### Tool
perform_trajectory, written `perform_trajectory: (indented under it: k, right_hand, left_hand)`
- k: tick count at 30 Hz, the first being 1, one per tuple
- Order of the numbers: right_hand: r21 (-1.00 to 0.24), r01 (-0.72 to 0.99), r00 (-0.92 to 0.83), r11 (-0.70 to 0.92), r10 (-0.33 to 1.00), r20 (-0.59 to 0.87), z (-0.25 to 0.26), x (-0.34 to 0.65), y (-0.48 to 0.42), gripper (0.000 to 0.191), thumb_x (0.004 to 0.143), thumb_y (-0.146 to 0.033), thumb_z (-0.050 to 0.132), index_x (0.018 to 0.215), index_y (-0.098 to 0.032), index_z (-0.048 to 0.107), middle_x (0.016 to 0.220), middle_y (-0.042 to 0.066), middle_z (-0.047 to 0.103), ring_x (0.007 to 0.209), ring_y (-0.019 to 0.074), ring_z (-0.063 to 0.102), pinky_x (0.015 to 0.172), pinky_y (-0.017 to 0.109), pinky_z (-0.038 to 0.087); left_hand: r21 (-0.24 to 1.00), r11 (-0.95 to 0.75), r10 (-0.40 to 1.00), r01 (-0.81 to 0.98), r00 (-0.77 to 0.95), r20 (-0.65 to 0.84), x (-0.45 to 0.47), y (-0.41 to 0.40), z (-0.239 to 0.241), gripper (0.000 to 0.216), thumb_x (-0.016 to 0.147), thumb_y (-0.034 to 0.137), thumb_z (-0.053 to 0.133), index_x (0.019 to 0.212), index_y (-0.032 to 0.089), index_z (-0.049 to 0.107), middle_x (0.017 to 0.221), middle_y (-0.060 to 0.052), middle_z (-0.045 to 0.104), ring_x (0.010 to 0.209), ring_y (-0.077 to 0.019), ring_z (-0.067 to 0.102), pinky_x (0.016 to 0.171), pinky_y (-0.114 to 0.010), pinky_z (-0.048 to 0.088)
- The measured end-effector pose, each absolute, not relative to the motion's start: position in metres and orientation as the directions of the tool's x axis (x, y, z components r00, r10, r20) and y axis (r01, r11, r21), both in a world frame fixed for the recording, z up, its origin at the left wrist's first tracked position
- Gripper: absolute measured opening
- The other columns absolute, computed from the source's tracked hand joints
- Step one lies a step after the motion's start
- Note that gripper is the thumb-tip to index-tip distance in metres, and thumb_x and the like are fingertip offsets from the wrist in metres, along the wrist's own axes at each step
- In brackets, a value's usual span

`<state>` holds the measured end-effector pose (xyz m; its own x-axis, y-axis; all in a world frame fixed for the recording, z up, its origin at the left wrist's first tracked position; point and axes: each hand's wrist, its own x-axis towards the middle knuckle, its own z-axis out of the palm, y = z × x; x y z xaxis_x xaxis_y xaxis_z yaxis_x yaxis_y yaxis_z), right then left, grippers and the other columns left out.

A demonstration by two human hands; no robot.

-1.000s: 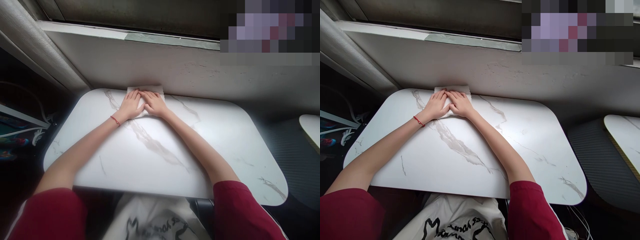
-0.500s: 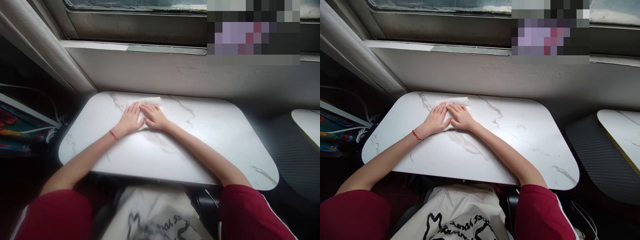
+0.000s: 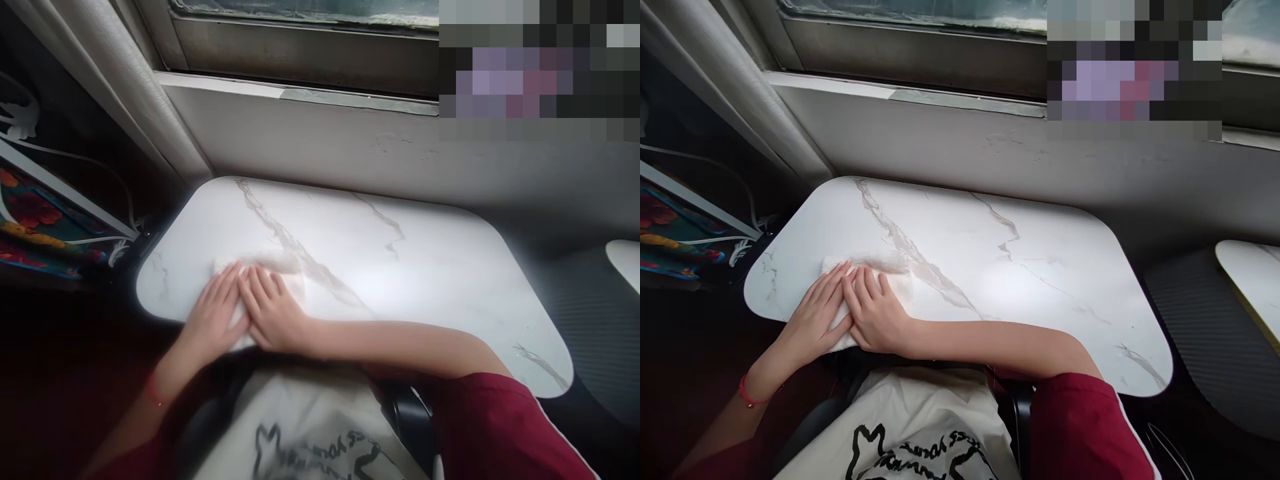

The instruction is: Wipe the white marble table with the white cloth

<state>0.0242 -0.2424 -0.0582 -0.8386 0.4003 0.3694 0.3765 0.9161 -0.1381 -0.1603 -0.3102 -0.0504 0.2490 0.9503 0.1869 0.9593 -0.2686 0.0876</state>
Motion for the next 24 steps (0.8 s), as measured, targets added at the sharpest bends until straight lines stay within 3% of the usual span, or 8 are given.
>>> perform_trajectory:
  k: [3, 7, 11, 18, 24]
  right_hand:
    - [-0.114, 0.286, -0.866, 0.951, 0.307, 0.394, -0.059, -0.001, -0.238, 0.074, 0.093, -0.037, 0.043, 0.153, 0.008, 0.039, 0.152, 0.034, 0.048, 0.142, 0.0477, 0.044, 0.113, 0.060, 0.040]
    - [-0.134, 0.225, -0.866, 0.965, 0.261, 0.426, -0.065, -0.040, -0.213, 0.073, 0.095, -0.038, 0.043, 0.152, 0.007, 0.040, 0.151, 0.033, 0.048, 0.143, 0.0464, 0.043, 0.113, 0.059, 0.038]
    - [-0.160, 0.239, -0.849, 0.958, 0.286, 0.444, -0.069, -0.071, -0.178, 0.070, 0.096, -0.037, 0.041, 0.151, 0.005, 0.040, 0.152, 0.031, 0.049, 0.143, 0.0428, 0.042, 0.114, 0.058, 0.036]
    - [-0.178, 0.319, -0.824, 0.931, 0.366, 0.432, -0.070, -0.094, -0.100, 0.064, 0.097, -0.030, 0.037, 0.151, 0.003, 0.043, 0.154, 0.026, 0.049, 0.144, 0.0360, 0.044, 0.118, 0.051, 0.034]
    - [-0.196, 0.423, -0.796, 0.885, 0.466, 0.385, -0.069, -0.109, -0.047, 0.062, 0.096, -0.028, 0.038, 0.152, -0.003, 0.044, 0.157, 0.022, 0.048, 0.148, 0.0350, 0.040, 0.120, 0.051, 0.032]
  left_hand:
    - [0.091, -0.195, 0.967, 0.977, 0.176, 0.183, -0.183, -0.323, -0.053, 0.073, 0.104, 0.041, 0.032, 0.168, 0.021, 0.003, 0.172, -0.012, 0.027, 0.159, -0.0297, 0.026, 0.128, -0.053, 0.032]
    - [0.106, -0.102, 0.984, 0.989, 0.085, 0.155, -0.212, -0.309, -0.051, 0.070, 0.104, 0.043, 0.027, 0.166, 0.014, 0.016, 0.171, -0.014, 0.027, 0.159, -0.0300, 0.025, 0.130, -0.052, 0.027]
    - [0.106, -0.054, 0.993, 0.993, 0.041, 0.113, -0.235, -0.270, -0.045, 0.071, 0.103, 0.045, 0.025, 0.163, 0.006, 0.026, 0.171, -0.017, 0.028, 0.159, -0.0297, 0.025, 0.131, -0.050, 0.022]
    - [0.091, -0.069, 0.998, 0.994, 0.068, 0.010, -0.259, -0.180, -0.035, 0.074, 0.102, 0.044, 0.026, 0.161, 0.000, 0.026, 0.171, -0.021, 0.022, 0.161, -0.0294, 0.019, 0.132, -0.049, 0.019]
    - [0.073, -0.122, 0.992, 0.990, 0.120, 0.026, -0.273, -0.117, -0.036, 0.075, 0.101, 0.042, 0.028, 0.159, -0.004, 0.029, 0.170, -0.023, 0.024, 0.160, -0.0304, 0.021, 0.131, -0.047, 0.018]
